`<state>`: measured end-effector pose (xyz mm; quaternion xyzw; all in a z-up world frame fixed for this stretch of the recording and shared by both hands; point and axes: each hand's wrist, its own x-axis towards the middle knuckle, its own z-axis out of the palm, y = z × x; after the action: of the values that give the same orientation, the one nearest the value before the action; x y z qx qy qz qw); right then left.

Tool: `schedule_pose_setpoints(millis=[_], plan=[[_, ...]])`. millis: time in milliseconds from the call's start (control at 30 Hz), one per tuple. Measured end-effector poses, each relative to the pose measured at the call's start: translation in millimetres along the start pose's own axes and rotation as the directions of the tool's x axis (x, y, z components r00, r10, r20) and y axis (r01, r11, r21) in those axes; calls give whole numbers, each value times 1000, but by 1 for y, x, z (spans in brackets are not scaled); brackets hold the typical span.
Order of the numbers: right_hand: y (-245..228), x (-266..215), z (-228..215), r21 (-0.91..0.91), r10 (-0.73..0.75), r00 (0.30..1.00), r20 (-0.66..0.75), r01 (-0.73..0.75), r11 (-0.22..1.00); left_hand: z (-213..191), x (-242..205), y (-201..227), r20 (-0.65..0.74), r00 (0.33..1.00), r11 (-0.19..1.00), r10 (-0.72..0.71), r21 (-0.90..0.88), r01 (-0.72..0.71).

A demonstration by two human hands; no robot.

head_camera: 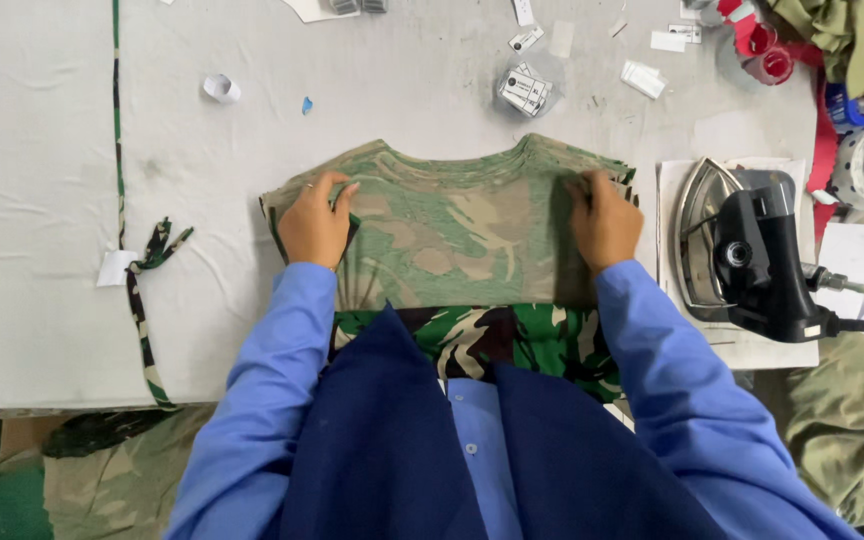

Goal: The person irons a stack of camouflage-patterned t-shirts on a white table. They repeatedly pick up a small white tag, place it on the collar area of a shirt, and press it with a steam iron. After ironing, the person folds the shirt and places it on top of the stack before moving to the next one.

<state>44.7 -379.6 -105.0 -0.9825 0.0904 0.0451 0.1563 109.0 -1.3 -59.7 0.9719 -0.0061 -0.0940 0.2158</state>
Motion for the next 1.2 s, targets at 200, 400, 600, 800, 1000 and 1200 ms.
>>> schedule_pose_setpoints(millis=[200, 400, 600, 800, 1000, 1200], plan=[[42, 3, 26, -299, -163, 857, -489, 11, 954, 16, 24, -6, -494, 766, 911, 412, 256, -324], [16, 14, 14, -251, -111, 953, -281, 39, 967, 38, 32, -25, -188, 973, 974, 134, 207, -94], [-19, 19, 5, -271, -384, 857, -344, 301, 914, 33, -24, 37, -276, 629, 682, 727, 389, -619], [-30, 116, -9, -298, -420, 852, -312, 332, 895, 38, -22, 29, 232, 940, 917, 251, 255, -308], [-29, 176, 4, -261, -403, 901, -159, 355, 898, 37, -6, -4, 43, 990, 944, -135, 309, 116], [-49, 119, -24, -253, -473, 759, -449, 399, 881, 45, -13, 1, -44, 997, 911, -58, 407, 71]])
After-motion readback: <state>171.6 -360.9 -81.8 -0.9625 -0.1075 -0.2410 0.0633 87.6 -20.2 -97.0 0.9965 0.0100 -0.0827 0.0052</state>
